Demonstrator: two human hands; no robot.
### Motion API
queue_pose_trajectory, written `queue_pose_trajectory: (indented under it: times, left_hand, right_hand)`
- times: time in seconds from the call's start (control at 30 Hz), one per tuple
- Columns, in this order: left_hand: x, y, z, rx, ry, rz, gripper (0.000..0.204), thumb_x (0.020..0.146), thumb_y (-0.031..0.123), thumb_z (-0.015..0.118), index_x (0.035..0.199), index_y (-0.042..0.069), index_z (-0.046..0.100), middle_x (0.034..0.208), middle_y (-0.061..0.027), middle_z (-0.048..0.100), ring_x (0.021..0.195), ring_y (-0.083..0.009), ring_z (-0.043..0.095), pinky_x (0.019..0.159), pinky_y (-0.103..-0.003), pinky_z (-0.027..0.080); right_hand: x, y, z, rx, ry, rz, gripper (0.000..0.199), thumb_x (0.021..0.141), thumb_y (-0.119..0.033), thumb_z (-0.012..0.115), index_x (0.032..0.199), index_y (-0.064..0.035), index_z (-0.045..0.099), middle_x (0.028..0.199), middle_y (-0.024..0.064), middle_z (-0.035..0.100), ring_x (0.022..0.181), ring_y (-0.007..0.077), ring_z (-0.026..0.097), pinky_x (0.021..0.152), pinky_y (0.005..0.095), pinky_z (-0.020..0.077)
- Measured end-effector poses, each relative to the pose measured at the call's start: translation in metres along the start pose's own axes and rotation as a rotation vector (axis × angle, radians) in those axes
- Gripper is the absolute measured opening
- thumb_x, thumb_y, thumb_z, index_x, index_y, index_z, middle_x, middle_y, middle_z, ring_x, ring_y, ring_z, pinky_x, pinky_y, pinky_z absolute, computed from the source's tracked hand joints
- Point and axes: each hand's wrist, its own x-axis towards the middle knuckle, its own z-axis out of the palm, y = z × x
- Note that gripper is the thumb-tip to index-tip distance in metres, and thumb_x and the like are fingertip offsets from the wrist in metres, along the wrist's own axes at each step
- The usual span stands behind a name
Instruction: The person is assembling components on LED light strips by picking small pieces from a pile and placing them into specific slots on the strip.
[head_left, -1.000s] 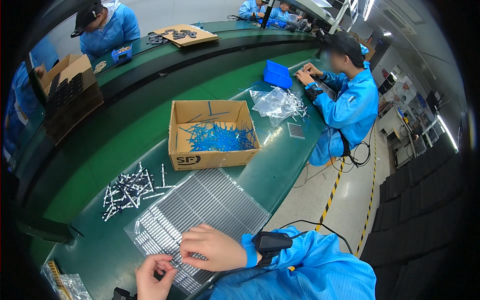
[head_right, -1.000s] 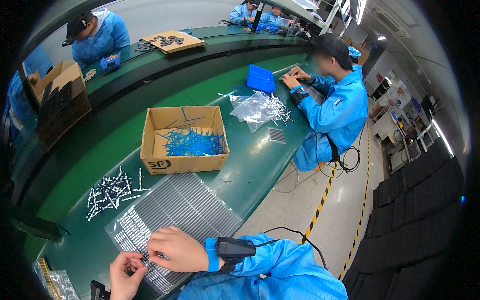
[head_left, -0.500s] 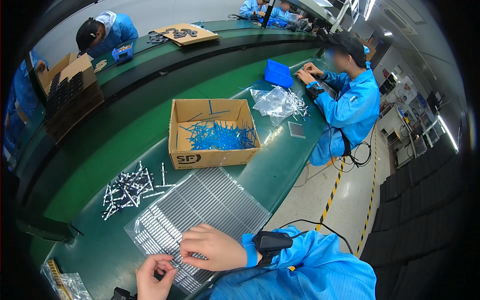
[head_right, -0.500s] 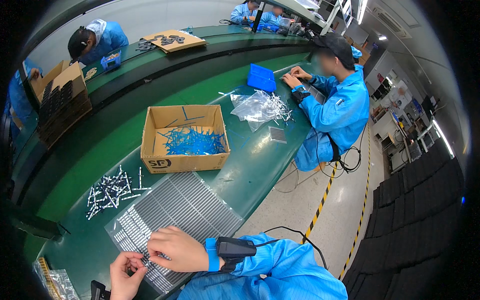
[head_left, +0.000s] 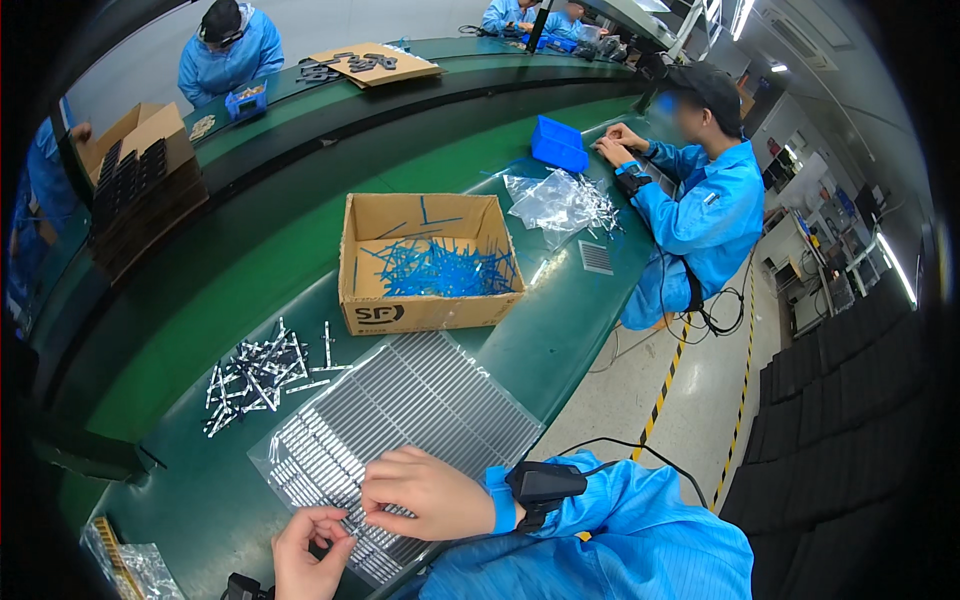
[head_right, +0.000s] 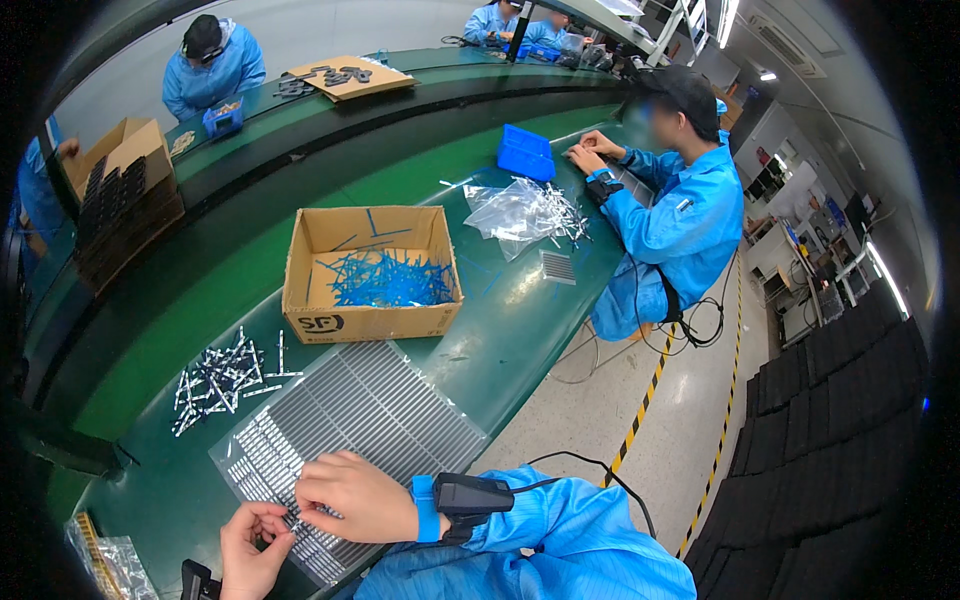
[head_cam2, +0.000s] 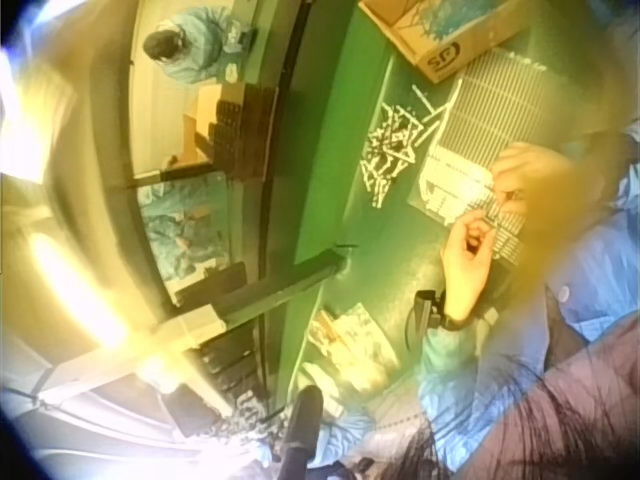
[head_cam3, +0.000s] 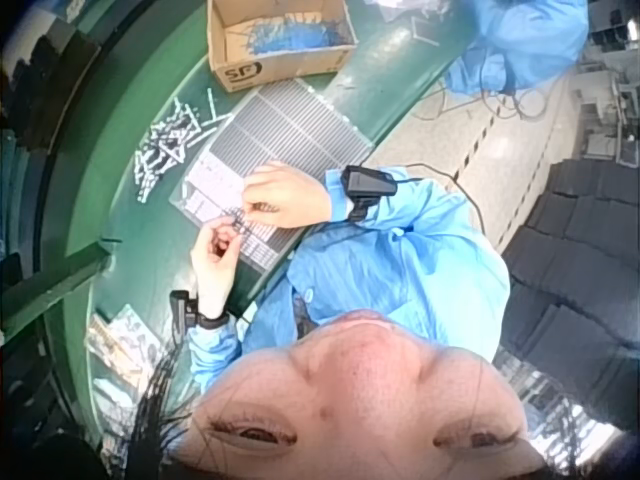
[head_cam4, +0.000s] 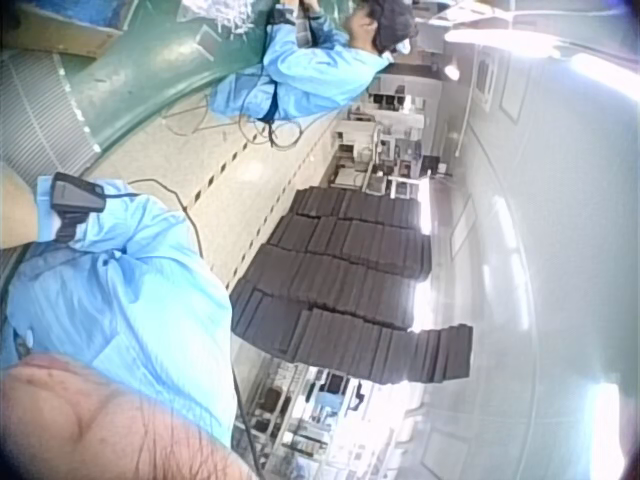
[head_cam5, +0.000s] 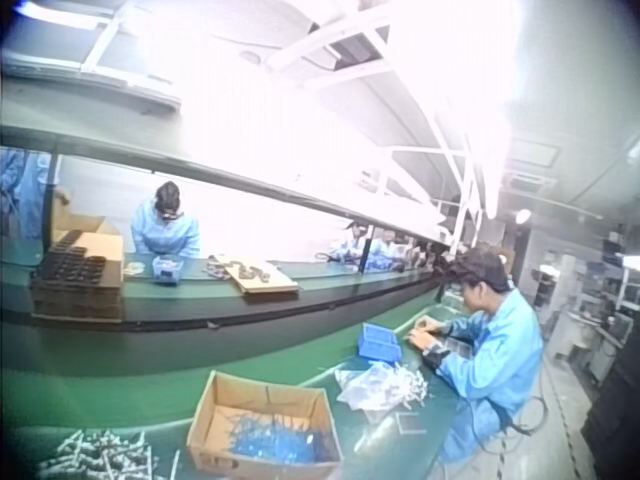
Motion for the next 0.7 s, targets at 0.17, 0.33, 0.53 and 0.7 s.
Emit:
queue_pose_trajectory:
  times: [0.17, 0.33, 0.53, 0.7]
  left_hand:
    - [-0.002, -0.013, -0.001, -0.338, 0.116, -0.17, 0.04, 0.078, -0.012, 0.07, 0.114, 0.0, 0.058, 0.087, -0.0006, 0.064, 0.074, -0.0062, 0.057, 0.068, -0.022, 0.043]
    - [0.007, -0.011, -0.01, -0.049, 0.174, 0.126, 0.039, 0.078, -0.008, 0.07, 0.115, 0.001, 0.061, 0.105, -0.0065, 0.064, 0.082, -0.0121, 0.059, 0.07, -0.026, 0.043]
    - [-0.007, -0.048, -0.026, 0.706, 0.068, 0.702, 0.026, 0.071, 0.011, 0.078, 0.096, 0.01, 0.071, 0.1, -0.0043, 0.067, 0.09, -0.0207, 0.065, 0.076, -0.034, 0.049]
    - [-0.026, -0.062, -0.011, 0.778, 0.118, 0.833, 0.024, 0.072, 0.012, 0.074, 0.095, 0.016, 0.072, 0.101, -0.0021, 0.068, 0.09, -0.0191, 0.065, 0.075, -0.031, 0.049]
  right_hand:
    - [0.005, -0.014, -0.003, 0.006, 0.041, -0.209, 0.01, 0.081, -0.013, 0.074, 0.087, -0.0115, 0.067, 0.095, 0.0046, 0.055, 0.088, 0.0253, 0.056, 0.08, 0.0378, 0.0432]
    - [-0.011, -0.016, -0.031, -0.073, 0.32, 0.103, 0.013, 0.075, -0.002, 0.072, 0.085, -0.0074, 0.064, 0.099, 0.0096, 0.055, 0.089, 0.0242, 0.054, 0.079, 0.034, 0.044]
    - [-0.031, 0.011, -0.014, 0.076, 0.278, 0.34, 0.005, 0.088, -0.003, 0.062, 0.083, -0.0023, 0.06, 0.101, 0.0091, 0.048, 0.09, 0.0167, 0.043, 0.083, 0.0282, 0.0355]
    - [-0.044, 0.002, 0.0, 0.012, 0.169, 0.366, 0.008, 0.079, -0.009, 0.067, 0.077, -0.0042, 0.061, 0.098, 0.0095, 0.049, 0.089, 0.0196, 0.042, 0.081, 0.03, 0.0348]
